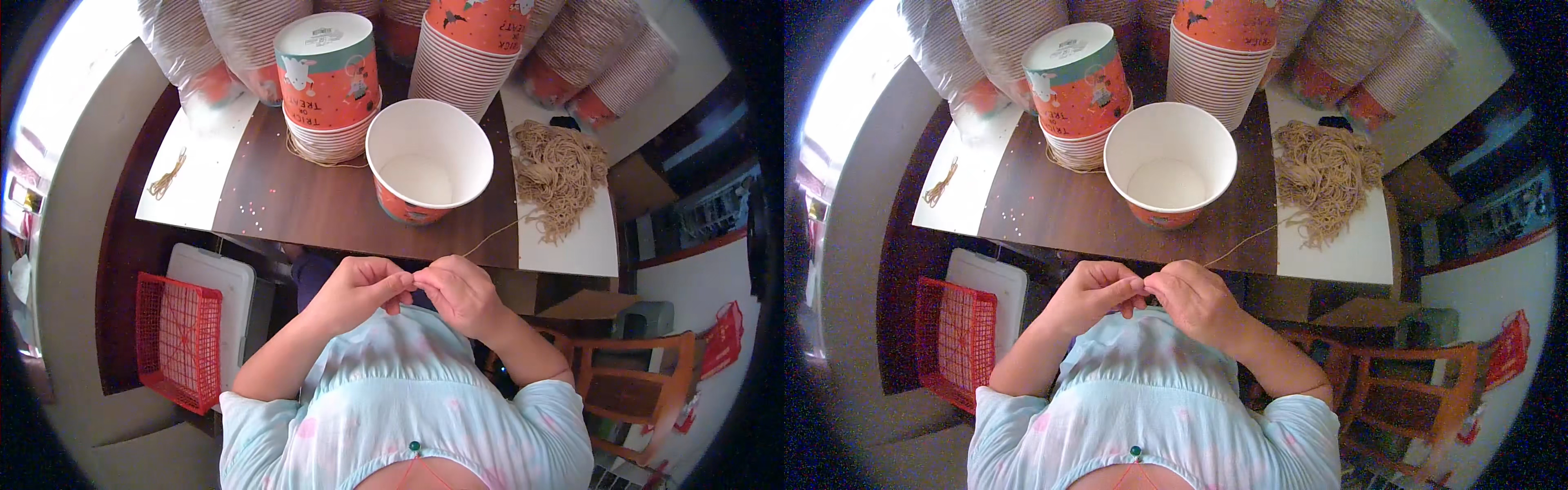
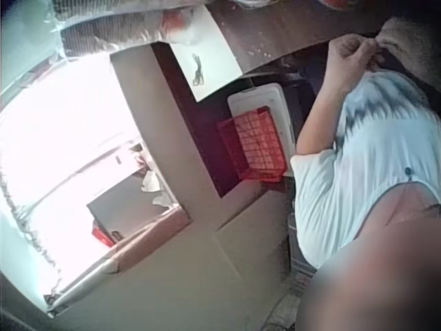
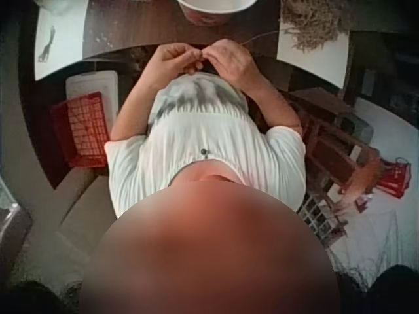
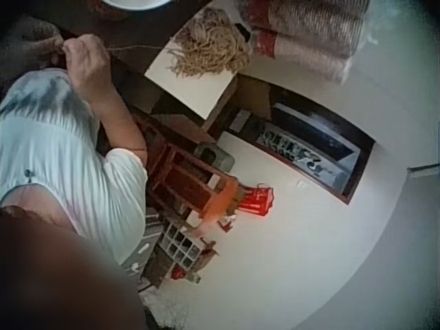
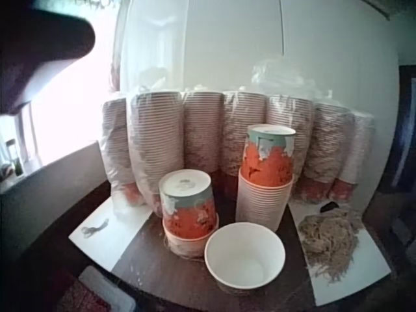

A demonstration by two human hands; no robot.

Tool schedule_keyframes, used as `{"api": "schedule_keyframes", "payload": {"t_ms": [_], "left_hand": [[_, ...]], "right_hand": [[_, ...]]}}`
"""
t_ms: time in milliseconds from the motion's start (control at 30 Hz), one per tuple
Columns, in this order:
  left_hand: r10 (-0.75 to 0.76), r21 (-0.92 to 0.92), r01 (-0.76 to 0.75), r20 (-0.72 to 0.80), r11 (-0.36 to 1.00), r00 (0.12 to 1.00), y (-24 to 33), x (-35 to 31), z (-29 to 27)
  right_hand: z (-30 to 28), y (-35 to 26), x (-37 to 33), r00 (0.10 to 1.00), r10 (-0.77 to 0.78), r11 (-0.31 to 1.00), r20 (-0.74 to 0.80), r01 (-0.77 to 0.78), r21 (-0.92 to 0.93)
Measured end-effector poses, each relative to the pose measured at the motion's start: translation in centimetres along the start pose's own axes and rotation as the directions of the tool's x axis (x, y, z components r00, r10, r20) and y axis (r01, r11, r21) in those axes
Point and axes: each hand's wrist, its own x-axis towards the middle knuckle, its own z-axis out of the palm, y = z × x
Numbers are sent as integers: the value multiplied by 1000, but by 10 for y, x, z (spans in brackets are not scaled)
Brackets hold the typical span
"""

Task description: Tying thin strings to the rims of paper cups as part of a manufacturing or packaging process.

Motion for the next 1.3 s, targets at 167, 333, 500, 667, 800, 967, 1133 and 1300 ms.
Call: {"api": "schedule_keyframes", "payload": {"t_ms": [167,333,500,667,800,967,1133,1300], "left_hand": [[44,24,-44,-11,999,999,-2,1,1],[11,15,-11,37,1000,999,-5,1,0],[179,383,-151,-38,911,983,7,-9,17],[544,584,-420,-43,694,838,34,3,7],[757,798,-342,-204,496,620,76,46,-21],[795,946,-313,250,-81,552,123,120,-23],[508,871,-484,456,-86,731,129,188,-34],[326,854,-287,148,434,934,129,161,-36]], "right_hand": [[-6,1,-4,996,5,1000,91,-6,11],[-16,-1,-3,983,-70,997,171,73,-10],[-20,-2,-5,962,-98,988,253,126,-95],[-45,13,27,996,12,998,86,-18,62],[-81,73,71,967,245,970,-65,-244,18],[-76,125,98,932,335,919,135,-293,-263],[-54,136,101,918,255,917,303,-131,-377],[-57,142,102,917,134,964,376,-32,-264]]}}
